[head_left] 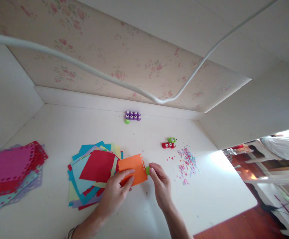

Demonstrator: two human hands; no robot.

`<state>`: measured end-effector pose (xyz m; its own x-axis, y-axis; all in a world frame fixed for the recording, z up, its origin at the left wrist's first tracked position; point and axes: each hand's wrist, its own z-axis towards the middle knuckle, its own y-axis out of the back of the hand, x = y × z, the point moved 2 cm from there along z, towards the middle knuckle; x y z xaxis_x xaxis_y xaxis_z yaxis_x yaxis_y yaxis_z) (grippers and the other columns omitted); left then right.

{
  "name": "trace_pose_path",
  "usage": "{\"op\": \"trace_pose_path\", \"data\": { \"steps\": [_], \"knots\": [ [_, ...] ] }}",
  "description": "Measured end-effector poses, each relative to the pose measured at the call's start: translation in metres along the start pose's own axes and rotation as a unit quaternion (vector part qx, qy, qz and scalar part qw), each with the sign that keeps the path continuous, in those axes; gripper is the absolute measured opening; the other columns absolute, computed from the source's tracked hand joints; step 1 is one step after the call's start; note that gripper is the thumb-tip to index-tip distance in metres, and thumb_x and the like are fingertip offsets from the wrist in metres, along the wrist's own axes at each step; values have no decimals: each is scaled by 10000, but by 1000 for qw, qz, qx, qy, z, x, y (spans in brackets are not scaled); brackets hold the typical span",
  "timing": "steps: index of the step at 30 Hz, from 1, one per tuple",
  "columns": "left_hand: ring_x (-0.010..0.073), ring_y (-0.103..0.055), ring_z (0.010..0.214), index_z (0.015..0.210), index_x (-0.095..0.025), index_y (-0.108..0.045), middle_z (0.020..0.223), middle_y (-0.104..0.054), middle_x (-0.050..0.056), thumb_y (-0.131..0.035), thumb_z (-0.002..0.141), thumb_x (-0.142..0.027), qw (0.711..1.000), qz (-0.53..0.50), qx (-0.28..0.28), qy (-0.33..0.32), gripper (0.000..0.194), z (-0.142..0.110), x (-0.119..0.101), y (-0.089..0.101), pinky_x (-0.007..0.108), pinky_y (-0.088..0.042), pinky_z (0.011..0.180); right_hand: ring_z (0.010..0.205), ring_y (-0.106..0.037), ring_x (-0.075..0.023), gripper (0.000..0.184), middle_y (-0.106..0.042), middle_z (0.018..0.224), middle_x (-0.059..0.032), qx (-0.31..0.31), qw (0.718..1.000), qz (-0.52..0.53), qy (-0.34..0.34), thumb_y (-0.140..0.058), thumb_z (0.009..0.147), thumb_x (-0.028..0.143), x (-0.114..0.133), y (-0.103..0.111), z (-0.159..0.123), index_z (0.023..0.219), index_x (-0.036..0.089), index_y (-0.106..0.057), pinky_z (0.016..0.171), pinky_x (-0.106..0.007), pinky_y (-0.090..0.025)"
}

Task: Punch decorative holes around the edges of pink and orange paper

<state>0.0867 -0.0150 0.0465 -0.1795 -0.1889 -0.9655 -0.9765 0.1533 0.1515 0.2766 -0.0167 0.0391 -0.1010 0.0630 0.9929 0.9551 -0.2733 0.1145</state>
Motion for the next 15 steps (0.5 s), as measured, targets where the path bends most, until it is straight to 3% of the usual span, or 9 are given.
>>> {"op": "trace_pose_path", "data": {
  "steps": [8,15],
  "knots": [
    [169,-726,718,1051,-209,-716,1024,-751,65,-581,887,-386,998,10,-14,-64,277,2,6,-1,226,-605,577,1046,-608,-241,217,-681,1066,-86,5,999,-37,18,-665,864,408,4,-1,1,913,220,-764,877,-341,-511],
    [139,-708,676,1075,-214,-700,1041,-741,55,-570,904,-372,998,16,-3,-62,266,2,11,-2,220,-604,620,1067,-598,-245,239,-674,1095,-87,-2,999,-34,8,-655,873,421,-3,1,0,933,213,-756,914,-357,-491]
  ]
}}
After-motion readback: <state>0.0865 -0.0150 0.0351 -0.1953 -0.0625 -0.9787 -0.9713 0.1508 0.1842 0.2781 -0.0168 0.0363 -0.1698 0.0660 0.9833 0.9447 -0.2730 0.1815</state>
